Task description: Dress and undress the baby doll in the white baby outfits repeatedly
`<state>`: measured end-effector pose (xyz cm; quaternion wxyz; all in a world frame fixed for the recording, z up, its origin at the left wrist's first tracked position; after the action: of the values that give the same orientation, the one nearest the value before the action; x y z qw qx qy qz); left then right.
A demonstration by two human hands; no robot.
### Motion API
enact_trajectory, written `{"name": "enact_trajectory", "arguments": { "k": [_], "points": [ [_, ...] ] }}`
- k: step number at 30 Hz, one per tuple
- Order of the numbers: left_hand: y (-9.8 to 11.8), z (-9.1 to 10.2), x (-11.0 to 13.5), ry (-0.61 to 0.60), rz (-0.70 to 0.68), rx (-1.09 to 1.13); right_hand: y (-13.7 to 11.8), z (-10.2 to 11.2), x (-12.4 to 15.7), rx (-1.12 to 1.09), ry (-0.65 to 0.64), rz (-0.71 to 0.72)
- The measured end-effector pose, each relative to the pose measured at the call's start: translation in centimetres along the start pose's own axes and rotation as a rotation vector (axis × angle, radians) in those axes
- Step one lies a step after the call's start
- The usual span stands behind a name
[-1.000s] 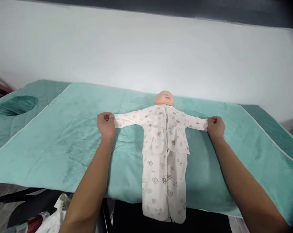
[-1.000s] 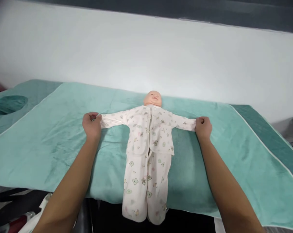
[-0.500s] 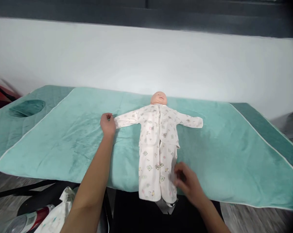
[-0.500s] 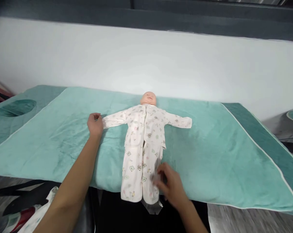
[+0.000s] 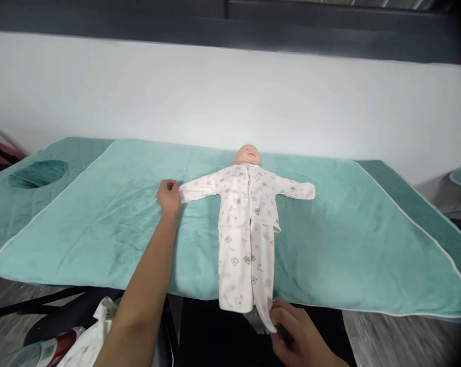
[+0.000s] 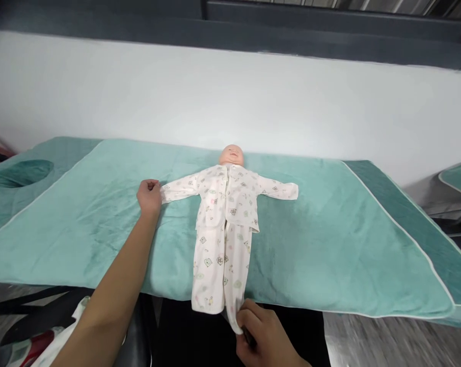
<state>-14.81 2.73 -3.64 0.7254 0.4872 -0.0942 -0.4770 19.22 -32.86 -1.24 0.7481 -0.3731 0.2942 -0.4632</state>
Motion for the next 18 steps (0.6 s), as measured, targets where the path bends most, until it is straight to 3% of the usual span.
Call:
{"name": "enact_trajectory", "arguments": {
  "k": [3,7,9,11,14,18],
  "points": [
    [0.6,0.3,0.2,0.039,-0.065,0.006,0.6,0.3,-0.8,0.086,-0.161,-0.111],
    [1.1,0.6,0.4,0.069,-0.132,-0.028,-0.3,3.2,-2.2,-0.014,-0.404,-0.177],
    [1.3,0.6,0.4,0.074,-0.158,-0.045,-1.7,4.6,-3.3,-0.052,-0.408,-0.161],
    [1.3,0.6,0.3,0.086,-0.177,-0.059,-2.9,4.9,-4.6,0.005,-0.305,-0.098],
    [1.4,0.9,0.3,0.118,-0.18,-0.053,-4.1,1.9,-5.7,0.231,-0.21,0.106],
    [1.2,0.9,0.3,0.106,-0.147,-0.037,-3.8,-3.6,-5.6,0.408,-0.243,0.311]
  ]
}}
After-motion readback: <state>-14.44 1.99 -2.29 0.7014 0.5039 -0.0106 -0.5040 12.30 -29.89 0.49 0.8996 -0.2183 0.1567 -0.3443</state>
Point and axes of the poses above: each hand's wrist, its own x-axis away from the middle knuckle, its own z-axis out of the back of the hand, y = z × x, the point moved 6 cm from there along -x, towards the middle knuckle, and after that the axes turned 10 degrees about -x, right-handed, at the moved point
